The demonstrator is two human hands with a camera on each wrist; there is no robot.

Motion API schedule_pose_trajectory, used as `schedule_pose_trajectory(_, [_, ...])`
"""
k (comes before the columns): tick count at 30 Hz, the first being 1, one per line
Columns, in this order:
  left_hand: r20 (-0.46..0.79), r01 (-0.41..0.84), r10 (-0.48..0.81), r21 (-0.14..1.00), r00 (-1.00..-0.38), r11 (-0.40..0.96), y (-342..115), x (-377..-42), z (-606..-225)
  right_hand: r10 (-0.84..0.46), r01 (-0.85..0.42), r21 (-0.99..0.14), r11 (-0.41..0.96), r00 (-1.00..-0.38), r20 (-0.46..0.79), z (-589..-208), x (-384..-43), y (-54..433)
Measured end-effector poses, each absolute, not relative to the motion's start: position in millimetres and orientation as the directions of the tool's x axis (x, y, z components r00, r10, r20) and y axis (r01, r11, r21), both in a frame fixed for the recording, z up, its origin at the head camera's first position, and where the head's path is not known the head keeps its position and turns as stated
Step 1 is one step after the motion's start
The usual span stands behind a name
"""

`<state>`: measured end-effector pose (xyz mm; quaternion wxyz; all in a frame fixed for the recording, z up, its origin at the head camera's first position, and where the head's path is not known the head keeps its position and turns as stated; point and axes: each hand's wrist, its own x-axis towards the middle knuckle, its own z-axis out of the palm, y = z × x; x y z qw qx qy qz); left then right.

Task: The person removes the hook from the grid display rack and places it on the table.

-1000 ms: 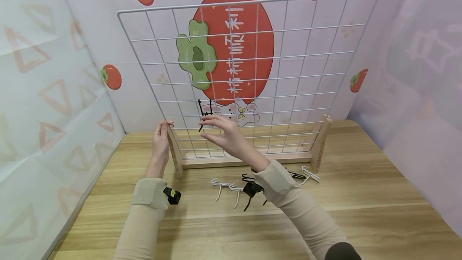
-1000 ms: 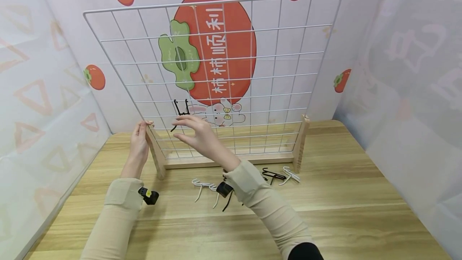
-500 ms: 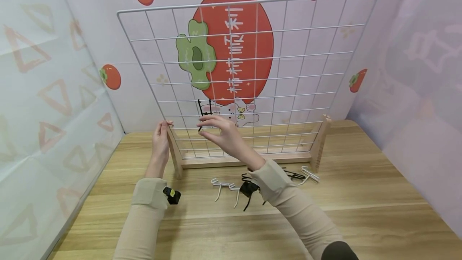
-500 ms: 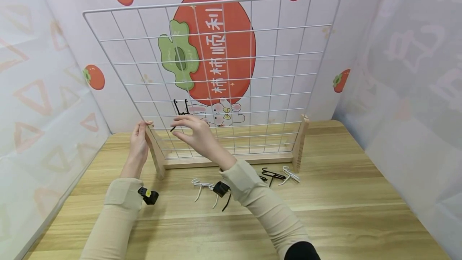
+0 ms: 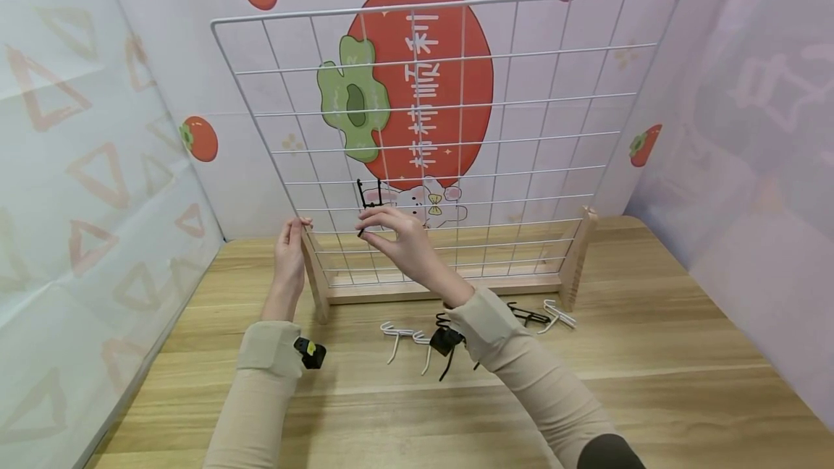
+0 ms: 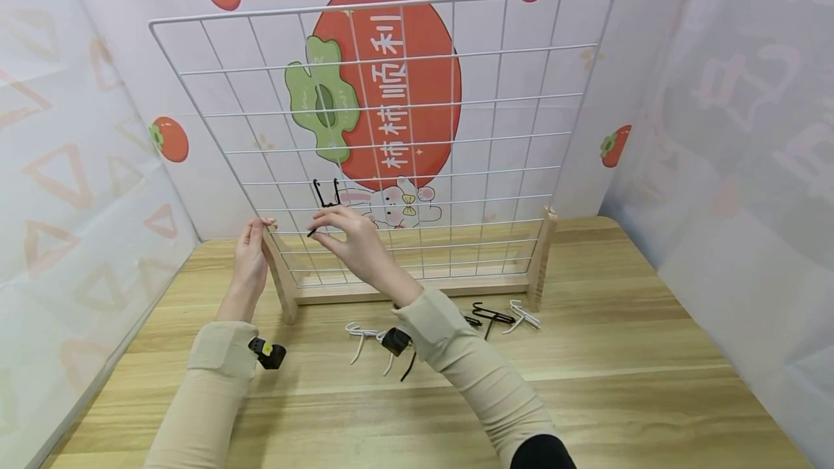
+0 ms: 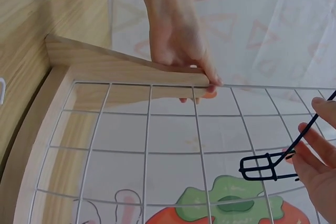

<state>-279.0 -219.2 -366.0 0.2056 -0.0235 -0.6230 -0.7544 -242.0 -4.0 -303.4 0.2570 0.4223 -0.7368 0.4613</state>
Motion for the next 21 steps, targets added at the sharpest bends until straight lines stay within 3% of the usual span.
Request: schedule_pose_trajectory(21, [0.286,0.332,-0.273,0.933,-0.919,-0.141,-220.2,-279.3,-366.7,-0.348,-0.911,-0.398,0.106,-0.409,0.843,-297.6,-244.2,-7.4])
